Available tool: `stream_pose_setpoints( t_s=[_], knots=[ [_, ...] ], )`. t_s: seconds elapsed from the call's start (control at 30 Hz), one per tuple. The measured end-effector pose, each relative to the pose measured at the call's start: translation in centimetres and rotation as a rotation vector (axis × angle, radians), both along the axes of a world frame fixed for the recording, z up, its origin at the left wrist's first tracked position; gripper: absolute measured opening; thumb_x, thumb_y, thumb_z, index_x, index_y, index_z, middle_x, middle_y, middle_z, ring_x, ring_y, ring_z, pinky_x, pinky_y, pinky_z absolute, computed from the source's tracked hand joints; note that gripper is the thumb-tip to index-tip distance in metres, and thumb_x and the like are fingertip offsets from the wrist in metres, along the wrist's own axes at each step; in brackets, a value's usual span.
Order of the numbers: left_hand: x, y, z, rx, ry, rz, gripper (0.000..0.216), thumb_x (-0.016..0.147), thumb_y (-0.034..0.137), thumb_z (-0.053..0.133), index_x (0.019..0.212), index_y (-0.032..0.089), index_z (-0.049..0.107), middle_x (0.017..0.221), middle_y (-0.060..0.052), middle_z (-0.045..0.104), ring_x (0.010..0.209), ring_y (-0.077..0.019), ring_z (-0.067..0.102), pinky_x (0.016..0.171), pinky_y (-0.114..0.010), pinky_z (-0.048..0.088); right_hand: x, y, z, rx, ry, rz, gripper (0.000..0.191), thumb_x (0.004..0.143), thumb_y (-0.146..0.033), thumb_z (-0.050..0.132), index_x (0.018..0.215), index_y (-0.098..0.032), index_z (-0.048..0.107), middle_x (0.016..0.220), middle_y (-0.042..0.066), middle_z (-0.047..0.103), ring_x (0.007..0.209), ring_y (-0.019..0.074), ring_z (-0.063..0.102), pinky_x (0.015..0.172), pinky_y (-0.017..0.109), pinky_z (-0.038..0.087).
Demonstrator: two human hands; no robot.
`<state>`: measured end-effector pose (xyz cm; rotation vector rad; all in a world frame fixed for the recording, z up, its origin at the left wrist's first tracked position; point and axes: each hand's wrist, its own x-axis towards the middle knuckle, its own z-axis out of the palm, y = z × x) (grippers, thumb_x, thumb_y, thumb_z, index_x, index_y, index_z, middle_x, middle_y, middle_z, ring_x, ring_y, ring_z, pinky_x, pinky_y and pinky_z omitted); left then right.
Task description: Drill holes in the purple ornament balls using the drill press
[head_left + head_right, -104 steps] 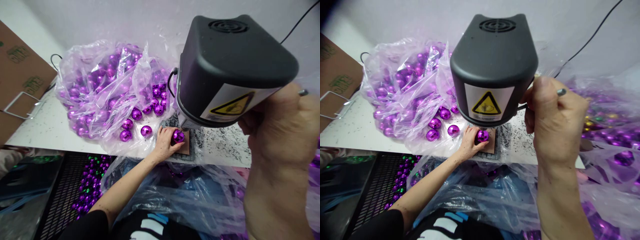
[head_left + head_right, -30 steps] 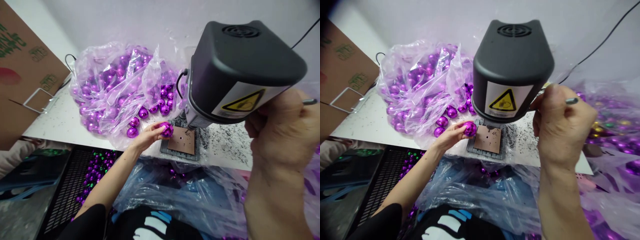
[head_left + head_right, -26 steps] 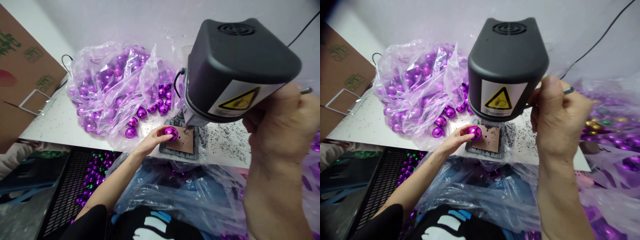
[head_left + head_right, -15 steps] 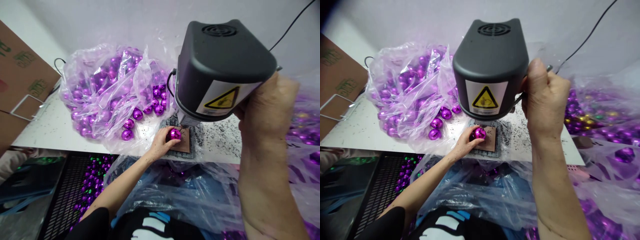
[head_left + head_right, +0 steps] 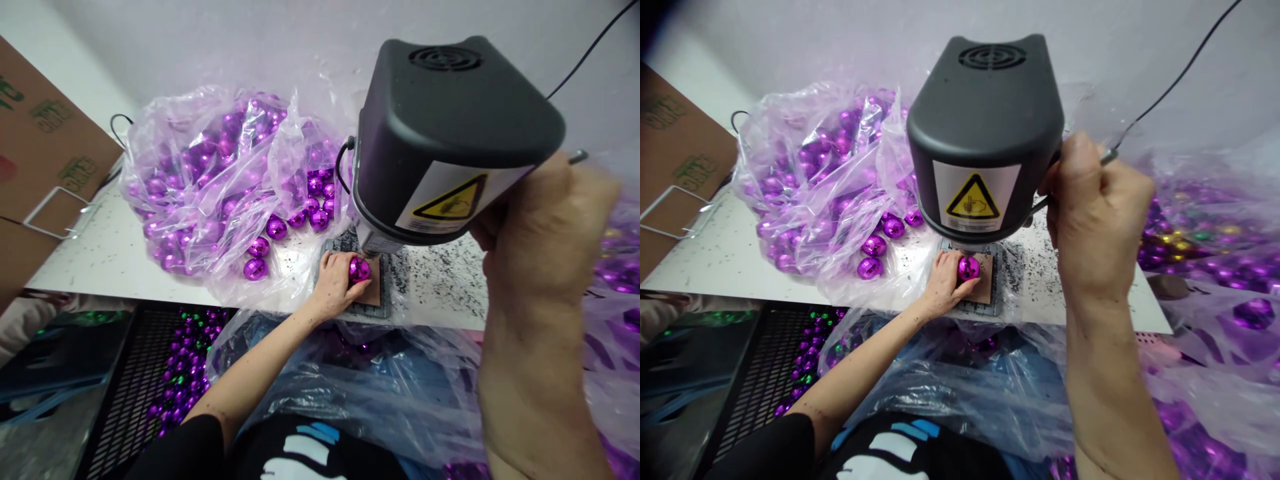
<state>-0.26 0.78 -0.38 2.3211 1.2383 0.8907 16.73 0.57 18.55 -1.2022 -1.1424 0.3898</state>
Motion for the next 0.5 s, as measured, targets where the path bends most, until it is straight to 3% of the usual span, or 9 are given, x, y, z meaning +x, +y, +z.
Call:
stream_pose_setpoints(
  t_s=[0.1,0.27,0.37,0.5],
  knots=[
    [-0.1,0.0,-0.2,0.009,0.007,-0.009,0.043,0.09,0.04,0.064,0.123,0.018,0.048,0.117,-0.009,0.062,0.116,-0.0263,0.056,0.118,-0.053,0.026,-0.8,-1.9,-1.4,0.127,-0.143,-0.091,0.044,0.092,-0.045,0.051,0.064,-0.012,0.048,0.051,-0.004,0.032,0.042,0.0005,0.033,0.041,0.02,0.019],
    [-0.1,0.0,-0.4,0.015,0.013,-0.017,0.043,0.091,0.041,0.063,0.123,0.017,0.047,0.115,-0.01,0.062,0.116,-0.0263,0.056,0.119,-0.054,0.024,-1.5,-4.6,-5.7,0.199,-0.227,-0.18,0.027,0.091,-0.035,0.052,0.08,-0.013,0.062,0.058,-0.002,0.045,0.048,0.0041,0.044,0.046,0.023,0.028],
    [-0.1,0.0,-0.5,0.007,0.019,-0.01,0.043,0.091,0.041,0.062,0.123,0.018,0.047,0.114,-0.01,0.061,0.115,-0.0269,0.056,0.118,-0.054,0.025,-1.5,-4.8,-7.9,0.272,-0.225,-0.171,0.019,0.089,-0.03,0.053,0.086,-0.015,0.064,0.063,-0.002,0.049,0.05,0.0053,0.048,0.048,0.024,0.034],
    [-0.2,0.0,-0.5,-0.002,0.019,-0.016,0.042,0.091,0.041,0.062,0.123,0.018,0.047,0.113,-0.01,0.061,0.115,-0.0274,0.056,0.117,-0.053,0.026,-1.3,-4.3,-8.9,0.353,-0.243,-0.176,0.014,0.087,-0.026,0.054,0.087,-0.016,0.064,0.063,-0.002,0.047,0.051,0.0063,0.048,0.049,0.024,0.034]
  ],
)
